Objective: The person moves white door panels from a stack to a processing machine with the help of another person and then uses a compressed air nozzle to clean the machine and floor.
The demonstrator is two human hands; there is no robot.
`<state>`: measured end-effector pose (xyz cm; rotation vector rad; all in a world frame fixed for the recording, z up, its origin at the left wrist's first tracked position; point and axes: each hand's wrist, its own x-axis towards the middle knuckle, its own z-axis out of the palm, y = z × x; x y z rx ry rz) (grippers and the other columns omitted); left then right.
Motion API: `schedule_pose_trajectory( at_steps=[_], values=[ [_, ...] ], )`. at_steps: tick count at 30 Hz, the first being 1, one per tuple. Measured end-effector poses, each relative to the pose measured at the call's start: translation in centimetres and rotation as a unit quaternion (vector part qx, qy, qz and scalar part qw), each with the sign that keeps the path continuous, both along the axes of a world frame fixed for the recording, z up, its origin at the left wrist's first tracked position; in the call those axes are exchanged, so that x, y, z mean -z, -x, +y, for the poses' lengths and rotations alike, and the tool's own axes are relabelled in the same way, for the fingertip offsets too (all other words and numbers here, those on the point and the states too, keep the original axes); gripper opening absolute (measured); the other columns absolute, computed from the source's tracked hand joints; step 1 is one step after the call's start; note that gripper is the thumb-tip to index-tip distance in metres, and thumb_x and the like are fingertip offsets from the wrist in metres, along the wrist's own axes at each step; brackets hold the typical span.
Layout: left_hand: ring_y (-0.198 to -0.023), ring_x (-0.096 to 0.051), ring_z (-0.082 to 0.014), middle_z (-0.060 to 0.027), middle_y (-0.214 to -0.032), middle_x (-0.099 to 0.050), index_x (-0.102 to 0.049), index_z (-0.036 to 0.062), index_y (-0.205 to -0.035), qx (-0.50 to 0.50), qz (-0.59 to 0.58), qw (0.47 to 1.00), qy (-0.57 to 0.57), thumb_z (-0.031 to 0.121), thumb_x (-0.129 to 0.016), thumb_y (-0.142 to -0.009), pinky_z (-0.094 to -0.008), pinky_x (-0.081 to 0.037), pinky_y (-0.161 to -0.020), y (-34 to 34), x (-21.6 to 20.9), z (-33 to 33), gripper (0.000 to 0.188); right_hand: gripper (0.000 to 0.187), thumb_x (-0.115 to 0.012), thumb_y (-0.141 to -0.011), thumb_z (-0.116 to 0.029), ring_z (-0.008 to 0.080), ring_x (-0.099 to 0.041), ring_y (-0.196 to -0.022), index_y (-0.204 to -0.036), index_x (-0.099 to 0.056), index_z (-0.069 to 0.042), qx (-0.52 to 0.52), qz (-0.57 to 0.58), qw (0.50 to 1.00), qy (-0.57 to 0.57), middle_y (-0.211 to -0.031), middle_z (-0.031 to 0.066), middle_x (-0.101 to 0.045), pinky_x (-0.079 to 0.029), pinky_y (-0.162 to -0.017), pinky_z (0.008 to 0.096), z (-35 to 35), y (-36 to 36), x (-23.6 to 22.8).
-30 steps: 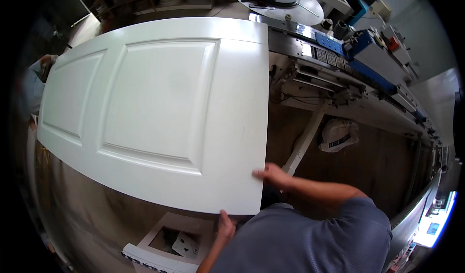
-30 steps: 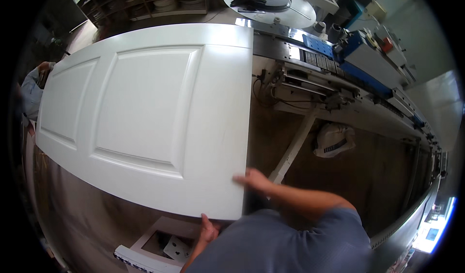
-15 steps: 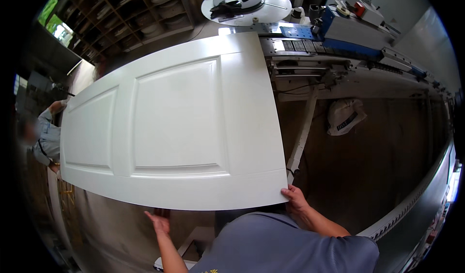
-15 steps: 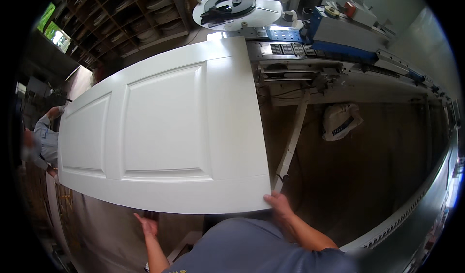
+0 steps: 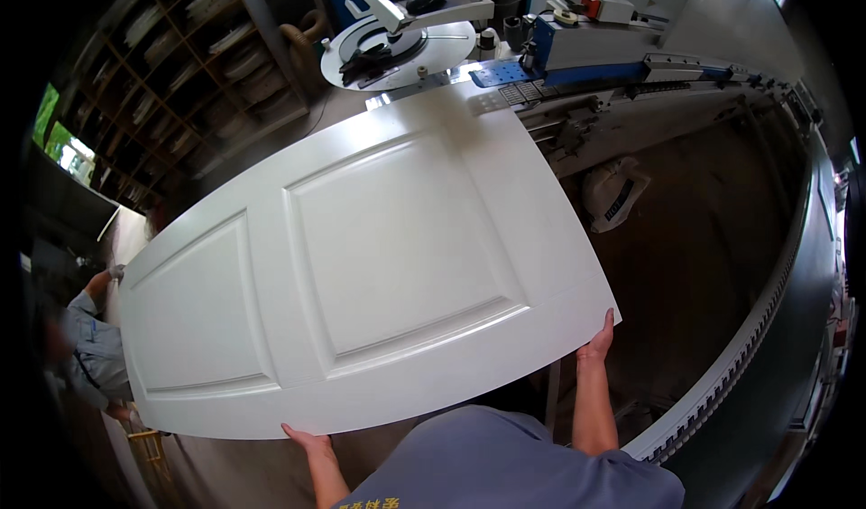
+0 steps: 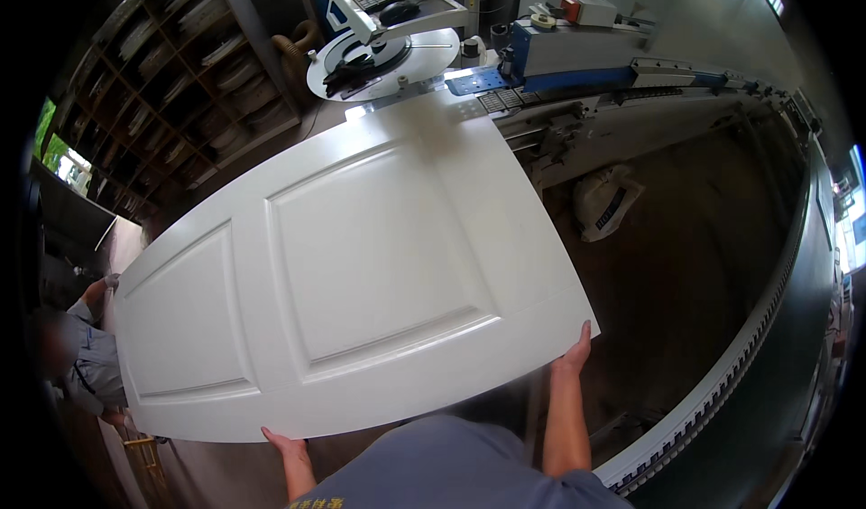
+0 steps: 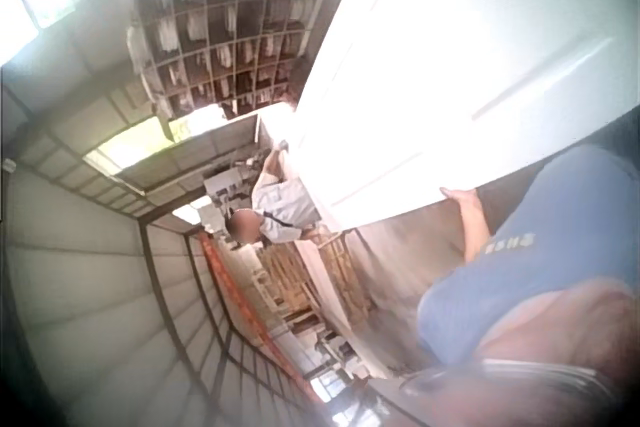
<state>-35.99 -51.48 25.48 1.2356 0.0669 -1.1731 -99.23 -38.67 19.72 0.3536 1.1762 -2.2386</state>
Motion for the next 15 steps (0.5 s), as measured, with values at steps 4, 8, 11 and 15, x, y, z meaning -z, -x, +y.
schedule_pose_trajectory(
  at_steps=[4,8,11,15],
  values=[
    [-0.131,-0.042,-0.0330,-0.0093,-0.146,-0.041,-0.037,0.0091,-0.145,-0.004,0.004,1.000,-0.003,0.060,-0.021,-0.096,-0.0460,-0.036,-0.108,0.4,0.4,0.6,0.072,0.052,-0.047,-0.099,-0.039,0.0291,-0.057,-0.114,-0.130,-0.049,0.003,0.008,-0.024,1.000,-0.014,-0.127,0.0133,-0.057,-0.047,-0.096,0.0393,0.1,1.4,-0.8],
    [-0.130,-0.043,-0.0339,-0.0098,-0.144,-0.044,-0.040,0.0078,-0.143,-0.001,-0.008,1.000,-0.015,0.059,-0.020,-0.096,-0.0471,-0.035,-0.109,0.9,0.8,0.4,0.072,0.051,-0.047,-0.098,-0.039,0.0293,-0.058,-0.112,-0.129,-0.050,0.002,0.024,-0.014,0.999,-0.027,-0.126,0.0129,-0.058,-0.047,-0.095,0.0393,-0.4,1.8,-2.3],
    [-0.130,-0.043,-0.0337,-0.0100,-0.143,-0.045,-0.040,0.0077,-0.142,-0.003,-0.016,0.999,-0.044,0.060,-0.021,-0.096,-0.0466,-0.035,-0.108,2.4,-0.6,0.5,0.073,0.052,-0.047,-0.098,-0.040,0.0292,-0.058,-0.112,-0.128,-0.051,0.002,0.024,-0.019,0.998,-0.047,-0.126,0.0124,-0.058,-0.048,-0.095,0.0393,-0.3,2.5,-2.8],
    [-0.132,-0.041,-0.0331,-0.0092,-0.147,-0.040,-0.036,0.0085,-0.145,-0.014,-0.017,0.998,-0.055,0.061,-0.022,-0.096,-0.0453,-0.034,-0.109,4.0,0.2,0.6,0.073,0.053,-0.047,-0.098,-0.041,0.0290,-0.058,-0.112,-0.128,-0.051,0.002,0.025,-0.032,0.997,-0.062,-0.125,0.0123,-0.058,-0.048,-0.095,0.0391,-0.8,4.4,-3.4]
  ],
)
